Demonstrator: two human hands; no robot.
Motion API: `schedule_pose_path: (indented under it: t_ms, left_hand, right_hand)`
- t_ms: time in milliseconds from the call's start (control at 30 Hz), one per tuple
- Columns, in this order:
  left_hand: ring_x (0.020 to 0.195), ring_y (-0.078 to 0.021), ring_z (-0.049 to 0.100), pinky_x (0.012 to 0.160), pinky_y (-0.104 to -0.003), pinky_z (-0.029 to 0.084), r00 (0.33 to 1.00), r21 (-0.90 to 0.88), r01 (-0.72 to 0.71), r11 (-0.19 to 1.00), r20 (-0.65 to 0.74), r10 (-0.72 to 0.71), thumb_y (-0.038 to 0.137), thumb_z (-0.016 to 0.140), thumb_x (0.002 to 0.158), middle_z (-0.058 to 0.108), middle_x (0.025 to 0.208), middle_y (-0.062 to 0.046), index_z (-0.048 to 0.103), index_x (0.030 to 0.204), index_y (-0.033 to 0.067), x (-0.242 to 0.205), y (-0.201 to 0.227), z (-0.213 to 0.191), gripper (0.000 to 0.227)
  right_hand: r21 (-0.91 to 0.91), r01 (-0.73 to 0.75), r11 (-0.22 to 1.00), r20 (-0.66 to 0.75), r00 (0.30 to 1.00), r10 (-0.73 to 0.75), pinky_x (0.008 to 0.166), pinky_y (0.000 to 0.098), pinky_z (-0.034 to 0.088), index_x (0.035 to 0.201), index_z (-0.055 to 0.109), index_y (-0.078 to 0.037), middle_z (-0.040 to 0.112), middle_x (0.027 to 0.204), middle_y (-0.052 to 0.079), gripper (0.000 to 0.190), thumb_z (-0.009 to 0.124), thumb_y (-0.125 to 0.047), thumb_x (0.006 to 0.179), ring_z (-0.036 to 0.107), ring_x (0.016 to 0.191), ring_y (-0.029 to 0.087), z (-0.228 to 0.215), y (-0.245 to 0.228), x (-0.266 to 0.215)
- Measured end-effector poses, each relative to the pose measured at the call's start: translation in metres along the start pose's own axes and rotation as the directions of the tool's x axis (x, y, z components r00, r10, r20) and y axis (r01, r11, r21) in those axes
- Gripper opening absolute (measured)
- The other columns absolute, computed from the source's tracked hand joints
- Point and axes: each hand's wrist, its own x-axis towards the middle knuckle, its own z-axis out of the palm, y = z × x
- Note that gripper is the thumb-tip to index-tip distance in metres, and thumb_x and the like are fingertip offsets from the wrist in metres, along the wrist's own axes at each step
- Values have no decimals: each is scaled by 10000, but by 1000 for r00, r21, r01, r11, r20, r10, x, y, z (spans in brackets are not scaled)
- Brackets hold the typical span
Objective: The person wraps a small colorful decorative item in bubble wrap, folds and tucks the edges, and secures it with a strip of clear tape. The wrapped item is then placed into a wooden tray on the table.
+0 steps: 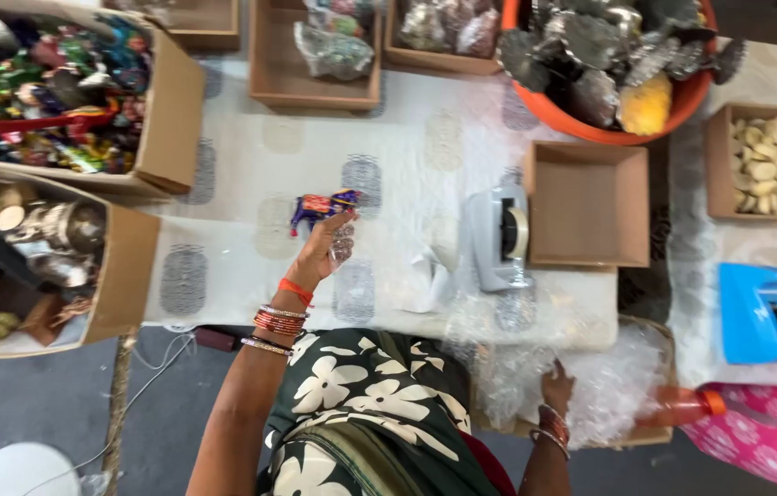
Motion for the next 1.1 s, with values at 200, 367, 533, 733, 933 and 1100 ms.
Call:
schedule_pose_path:
  t_ms: [200, 367, 533, 733, 933, 1100]
  left_hand:
    - [578, -76, 599, 444, -232, 427, 996, 102, -78, 992, -29, 82, 259, 689, 933, 649, 774, 21, 687, 1052, 88, -5, 34, -52, 208]
    - [631, -83, 627, 480, -237, 466, 998, 228, -63, 972, 1, 65, 242, 659, 950, 680, 834, 8, 699, 1062, 77, -15, 64, -58, 203]
    - [675, -90, 637, 529, -243, 509, 993, 250, -88, 964, 101, 64, 233, 668, 964, 702, 896, -16, 665, 1081, 44, -8, 82, -55, 222]
    - [711, -107, 664, 528, -252, 508, 973, 353, -124, 928, 225, 44, 151, 777, 863, 718, 918, -60, 610, 1161, 17, -19, 129, -44, 367]
    - [812, -145, 681, 603, -278, 474, 960, 612, -221, 759, 273, 59, 70, 876, 723, 729, 967, -76, 598, 1258, 74, 42, 132, -92, 603]
    - [924, -257, 720, 803, -386, 577, 880, 830, -445, 335, 337, 335, 57, 907, 688, 741, 990, -111, 534, 1288, 90, 97, 120, -108, 707]
  right_hand:
    - [515, -171, 840, -598, 630, 495, 1073, 631, 395, 1330, 576, -200, 321, 1585, 201, 388, 532, -87, 961, 447, 1377, 405, -47, -150, -51]
    - [155, 656, 739, -790, 531, -306, 1303, 485, 356, 1459, 503, -42, 467, 1586, 119, 426, 620, -208, 1085, 446, 1519, 318, -32, -314, -101]
    - [187, 866, 464, -239, 498, -834, 1197, 565, 234, 1560, 215, -103, 152, 1591, 253, 1121, 869, -482, 732, 186, 1483, 400, -10, -503, -221]
    - [-95, 886, 455, -14, 456, -890, 1130, 556, 334, 1600, 233, -153, 237, 1634, 282, 1058, 841, -323, 752, 355, 1400, 393, 44, -545, -198]
    - [652, 342, 676, 55, 868, -493, 715, 365, 545, 1388, 583, -78, 711, 1147, 106, 381, 513, -177, 1027, 657, 847, 192, 56, -518, -155]
    - [953, -205, 225, 298, 774, -558, 545, 317, 446, 1339, 621, -35, 708, 1121, 149, 365, 503, -259, 1076, 651, 803, 219, 48, -512, -151]
